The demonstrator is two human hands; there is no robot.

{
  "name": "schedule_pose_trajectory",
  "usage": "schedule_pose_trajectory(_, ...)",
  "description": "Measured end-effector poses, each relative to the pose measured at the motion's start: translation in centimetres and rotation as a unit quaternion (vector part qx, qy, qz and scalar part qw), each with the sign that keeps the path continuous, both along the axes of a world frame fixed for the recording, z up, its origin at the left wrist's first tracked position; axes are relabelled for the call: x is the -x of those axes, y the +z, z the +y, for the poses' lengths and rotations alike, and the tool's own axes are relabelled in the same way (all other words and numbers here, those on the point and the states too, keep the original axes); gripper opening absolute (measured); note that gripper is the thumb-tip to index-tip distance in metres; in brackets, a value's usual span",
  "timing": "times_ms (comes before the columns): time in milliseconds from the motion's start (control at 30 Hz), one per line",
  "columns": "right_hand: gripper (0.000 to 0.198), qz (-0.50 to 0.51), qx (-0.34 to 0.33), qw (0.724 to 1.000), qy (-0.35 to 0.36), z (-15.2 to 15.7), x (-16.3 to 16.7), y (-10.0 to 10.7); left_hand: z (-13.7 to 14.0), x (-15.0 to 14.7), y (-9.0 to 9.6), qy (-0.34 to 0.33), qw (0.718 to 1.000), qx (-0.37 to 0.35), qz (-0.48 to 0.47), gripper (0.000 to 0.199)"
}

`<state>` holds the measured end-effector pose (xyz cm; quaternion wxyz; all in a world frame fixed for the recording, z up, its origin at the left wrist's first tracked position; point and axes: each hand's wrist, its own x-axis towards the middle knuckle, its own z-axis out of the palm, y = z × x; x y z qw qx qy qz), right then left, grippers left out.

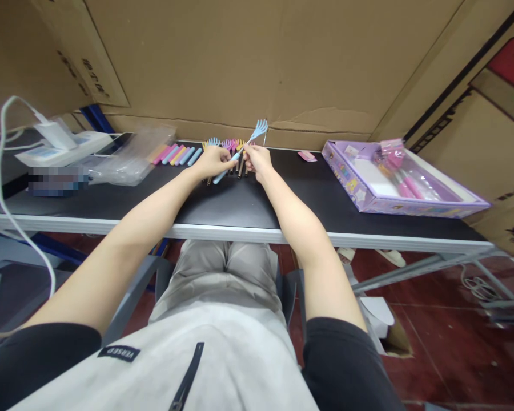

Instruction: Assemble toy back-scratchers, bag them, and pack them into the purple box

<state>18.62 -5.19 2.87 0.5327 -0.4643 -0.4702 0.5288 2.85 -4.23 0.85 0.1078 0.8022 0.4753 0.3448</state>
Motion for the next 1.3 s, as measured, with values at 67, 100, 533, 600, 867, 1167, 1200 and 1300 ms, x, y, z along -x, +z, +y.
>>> schedule_pose_trajectory(67, 0.035, -0.026, -0.006, 1.0, 0.012, 0.0, 0.2, -0.3, 0.1, -0.3, -0.2, 0.018, 1.0, 0.004, -0.005, 0.031)
schedule_pose_trajectory(100, 0.035, -0.038, -0.007, 0.999, 0.02, 0.0, 0.2, -0.4, 0.1, -0.4, -0.3, 0.027, 1.0, 0.006, -0.006, 0.033)
schedule_pose_trajectory(533, 0.04, -0.133, -0.005, 0.987, 0.091, -0.6, 0.4, -0.7, -0.2, -0.8, -0.5, 0.122, 0.991, 0.033, 0.052, 0.035)
schedule_pose_trajectory(600, 0.042, -0.138, 0.003, 0.986, 0.097, -0.6, 0.4, -0.8, 0.0, -0.8, -0.7, 0.126, 0.99, 0.032, 0.061, 0.034)
schedule_pose_trajectory(867, 0.045, -0.134, 0.01, 0.986, 0.102, -0.7, 0.3, -0.7, 0.4, -0.9, -1.1, 0.132, 0.989, 0.028, 0.068, 0.03)
schedule_pose_trajectory(1167, 0.038, -0.052, 0.001, 0.999, 0.01, -0.2, -0.1, 0.0, 0.5, -0.5, -0.7, 0.052, 0.998, 0.004, 0.026, 0.025)
schedule_pose_trajectory(1200, 0.037, -0.039, -0.002, 0.999, -0.008, -0.1, -0.3, 0.2, 0.4, -0.4, -0.5, 0.041, 0.999, 0.001, 0.025, 0.024)
schedule_pose_trajectory(1300, 0.036, 0.003, -0.004, 0.998, -0.059, 0.4, -1.0, 0.7, 0.0, -0.3, -0.1, 0.015, 1.0, -0.006, 0.022, 0.017)
